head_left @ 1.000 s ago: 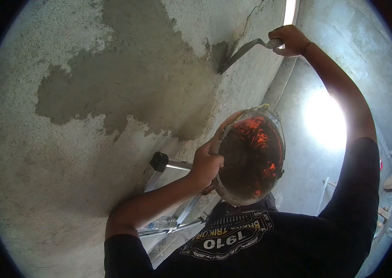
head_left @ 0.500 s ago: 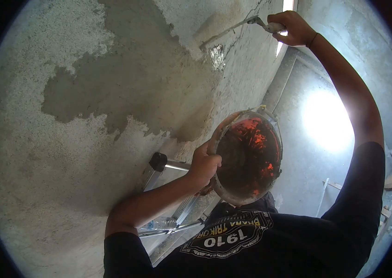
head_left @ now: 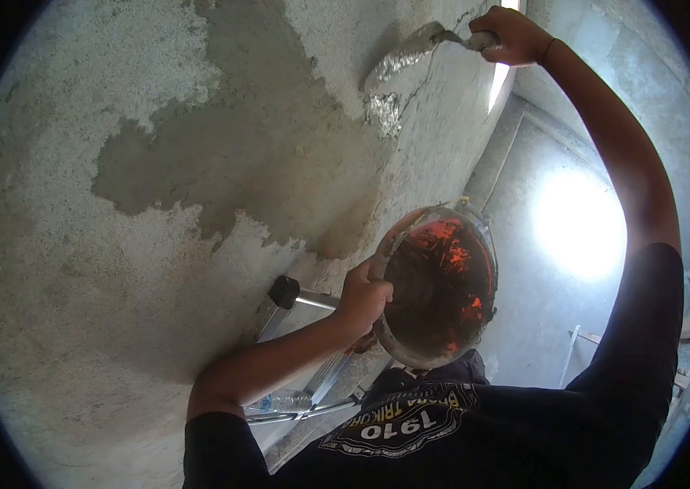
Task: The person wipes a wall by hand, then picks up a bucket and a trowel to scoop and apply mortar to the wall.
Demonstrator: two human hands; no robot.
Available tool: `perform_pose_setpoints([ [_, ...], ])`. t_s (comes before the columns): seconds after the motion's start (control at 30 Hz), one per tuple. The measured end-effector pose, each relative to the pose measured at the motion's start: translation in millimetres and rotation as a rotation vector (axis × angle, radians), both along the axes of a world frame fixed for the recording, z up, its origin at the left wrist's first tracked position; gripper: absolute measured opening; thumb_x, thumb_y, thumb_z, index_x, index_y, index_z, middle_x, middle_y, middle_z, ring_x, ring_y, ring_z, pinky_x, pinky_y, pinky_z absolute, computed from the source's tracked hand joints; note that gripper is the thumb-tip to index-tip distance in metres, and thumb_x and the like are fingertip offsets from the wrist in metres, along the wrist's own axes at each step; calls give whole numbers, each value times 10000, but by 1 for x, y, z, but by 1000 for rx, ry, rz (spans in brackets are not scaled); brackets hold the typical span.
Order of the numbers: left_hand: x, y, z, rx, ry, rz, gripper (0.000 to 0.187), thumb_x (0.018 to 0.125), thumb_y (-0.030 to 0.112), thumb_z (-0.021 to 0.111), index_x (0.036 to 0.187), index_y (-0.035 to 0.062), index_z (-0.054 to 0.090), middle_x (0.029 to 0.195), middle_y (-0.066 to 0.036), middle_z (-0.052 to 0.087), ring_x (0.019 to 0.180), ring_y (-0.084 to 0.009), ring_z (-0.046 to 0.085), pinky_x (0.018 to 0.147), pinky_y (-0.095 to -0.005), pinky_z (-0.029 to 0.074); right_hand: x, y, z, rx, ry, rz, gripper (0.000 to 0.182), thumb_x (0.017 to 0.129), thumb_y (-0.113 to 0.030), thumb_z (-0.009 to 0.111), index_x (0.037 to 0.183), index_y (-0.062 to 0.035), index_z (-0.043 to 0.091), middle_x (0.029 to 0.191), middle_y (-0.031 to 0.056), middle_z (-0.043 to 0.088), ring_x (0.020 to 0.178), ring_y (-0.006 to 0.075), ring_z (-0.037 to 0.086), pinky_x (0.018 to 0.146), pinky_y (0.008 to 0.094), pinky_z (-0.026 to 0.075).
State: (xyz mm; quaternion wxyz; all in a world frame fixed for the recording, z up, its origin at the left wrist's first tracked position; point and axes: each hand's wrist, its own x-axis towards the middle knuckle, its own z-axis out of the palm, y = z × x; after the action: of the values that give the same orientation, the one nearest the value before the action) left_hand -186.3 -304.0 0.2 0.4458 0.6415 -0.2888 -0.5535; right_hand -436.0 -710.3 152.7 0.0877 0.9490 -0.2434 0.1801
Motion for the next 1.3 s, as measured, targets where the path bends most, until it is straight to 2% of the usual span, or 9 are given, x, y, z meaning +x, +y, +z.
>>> perform_pose_setpoints([
  [0.23, 3, -1, -6, -19, -25, -30, 336, 653, -50, 531, 974, -12, 622, 697, -26, 542, 581, -108, 495, 521, -261, 402, -1, 28, -26, -75, -83, 161, 202, 654, -211, 615, 793, -69, 573, 680, 151, 559, 704, 354, 581, 679, 455, 438],
  [0.27, 3, 0, -5, -14, -39, -42, 336, 656, -51, 528, 976, -11, 622, 695, -27, 543, 577, -110, 496, 521, -263, 405, -1, 30, -31, 43, 79, 52, 338, 657, -287, 648, 931, -90, 663, 781, 161, 604, 828, 359, 596, 784, 470, 464],
  [0.4, 3, -1, 2, 55, -12, -58, 352, 648, -81, 508, 971, -2, 622, 807, -23, 607, 706, -112, 539, 627, -247, 434, 14, 41, -38, 75, 247, -21, 335, 654, -279, 649, 924, -82, 663, 777, 153, 612, 828, 340, 604, 786, 468, 469],
  [0.6, 0, -1, 0, -27, -14, -25, 396, 642, -59, 519, 1021, -14, 624, 697, -25, 543, 563, -100, 485, 504, -256, 389, 9, 28, -20, 70, -262, 128, 280, 670, -212, 638, 885, -39, 589, 734, 201, 576, 723, 384, 565, 699, 455, 447],
  [0.77, 4, 0, 0, 39, -12, -62, 348, 657, -79, 511, 980, -2, 616, 790, -26, 597, 682, -111, 529, 603, -249, 426, 5, 28, -40, -67, -137, 161, 173, 668, -186, 634, 777, -71, 565, 649, 146, 563, 663, 354, 586, 647, 451, 443],
  [0.87, 1, -1, -3, -23, -27, -25, 387, 638, -49, 526, 1010, -11, 625, 691, -25, 544, 553, -103, 485, 491, -259, 386, 11, 49, -32, 110, 228, -56, 336, 656, -295, 659, 920, -86, 650, 790, 166, 612, 852, 366, 595, 781, 467, 475],
  [1.07, 2, -1, -1, -5, -52, -52, 388, 648, -46, 529, 1022, -9, 624, 693, -33, 560, 563, -107, 505, 516, -258, 411, -4, 23, -43, 152, -215, -60, 334, 674, -285, 631, 924, -63, 638, 784, 190, 610, 849, 388, 586, 785, 475, 472],
  [1.17, 0, -2, 2, -25, -28, -34, 376, 652, -44, 531, 1014, -6, 626, 680, -32, 558, 561, -110, 511, 514, -260, 413, -3, 37, -42, 110, -115, -47, 339, 680, -291, 621, 928, -60, 634, 804, 193, 614, 852, 394, 579, 786, 480, 469],
  [1.3, 2, -2, 4, 26, -32, -75, 332, 667, -70, 517, 972, 10, 621, 761, -14, 586, 655, -102, 516, 588, -245, 414, 12, 48, -55, -55, -57, 162, 196, 647, -181, 638, 774, -62, 549, 625, 156, 558, 614, 368, 580, 596, 448, 442],
])
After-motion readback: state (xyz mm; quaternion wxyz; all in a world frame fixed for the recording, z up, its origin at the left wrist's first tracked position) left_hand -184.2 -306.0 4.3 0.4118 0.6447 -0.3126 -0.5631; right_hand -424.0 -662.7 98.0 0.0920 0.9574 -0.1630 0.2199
